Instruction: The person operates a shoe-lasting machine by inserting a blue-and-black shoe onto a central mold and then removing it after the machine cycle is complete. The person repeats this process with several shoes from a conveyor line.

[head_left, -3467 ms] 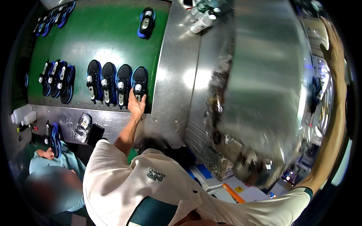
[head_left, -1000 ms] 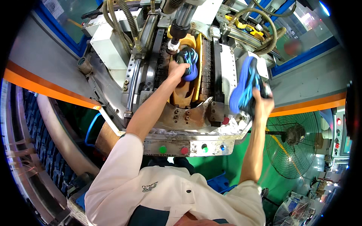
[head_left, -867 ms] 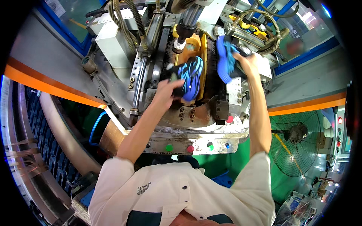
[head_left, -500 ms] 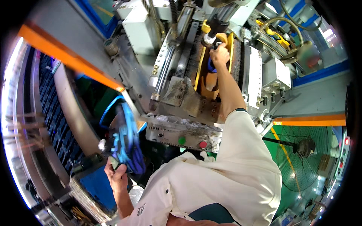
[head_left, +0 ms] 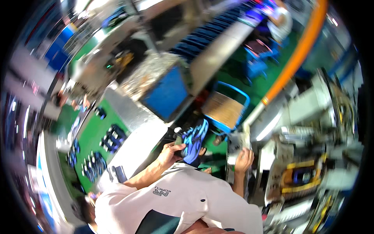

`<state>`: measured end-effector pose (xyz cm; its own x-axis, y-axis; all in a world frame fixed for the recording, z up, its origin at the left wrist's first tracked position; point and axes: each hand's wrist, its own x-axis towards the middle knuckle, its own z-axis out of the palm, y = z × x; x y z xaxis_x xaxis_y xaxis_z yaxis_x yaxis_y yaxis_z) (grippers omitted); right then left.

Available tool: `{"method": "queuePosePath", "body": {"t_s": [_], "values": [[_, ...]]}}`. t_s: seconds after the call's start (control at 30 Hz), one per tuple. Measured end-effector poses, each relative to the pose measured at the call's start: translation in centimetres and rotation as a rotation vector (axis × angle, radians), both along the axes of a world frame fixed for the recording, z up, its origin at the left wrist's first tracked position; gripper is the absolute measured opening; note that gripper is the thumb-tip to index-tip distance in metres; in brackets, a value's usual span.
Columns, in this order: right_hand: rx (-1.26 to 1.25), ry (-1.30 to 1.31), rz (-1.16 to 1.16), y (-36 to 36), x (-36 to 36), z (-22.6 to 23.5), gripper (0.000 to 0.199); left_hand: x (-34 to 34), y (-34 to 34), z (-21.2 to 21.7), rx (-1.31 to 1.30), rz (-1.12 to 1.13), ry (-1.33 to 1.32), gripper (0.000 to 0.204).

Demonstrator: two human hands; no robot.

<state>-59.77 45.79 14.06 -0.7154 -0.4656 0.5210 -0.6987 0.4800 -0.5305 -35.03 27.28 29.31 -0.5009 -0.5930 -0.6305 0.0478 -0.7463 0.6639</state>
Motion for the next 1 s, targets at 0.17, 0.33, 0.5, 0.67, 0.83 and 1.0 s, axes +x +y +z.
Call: {"method": "queuePosePath", "body": {"t_s": [0.17,0.33,0.5,0.67,0.83,1.0], "values": [[0.038,0.042,-0.004,-0.6,-0.4,-6.1,0.024,7.2,-0.7,-1.8,0.046,0.242,0.017,0.029],[-0.112,-0.031,-0.029,-7.4,-2.4,2.6,0.026,15.1,-3.7,-2.7,-0.005,0.591,-0.019,0.024],[-0.375,0.097,0.364,-24.7,0.9,21.5,0.013,22.1,-14.4,-8.4,-0.059,0.714,-0.101,0.020],[-0.245,0.403,0.786,-45.9,11.1,35.3,0.017,31.4,-25.1,-12.6,-0.105,0.956,-0.215,0.024],[0.041,0.321,1.044,-65.3,16.9,42.2,0.031,39.0,-38.6,-19.3,-0.136,1.059,-0.461,0.022],[0.186,0.404,1.222,-82.6,19.6,43.9,0.046,47.7,-50.9,-26.8,-0.139,1.034,-0.513,0.034]]}}
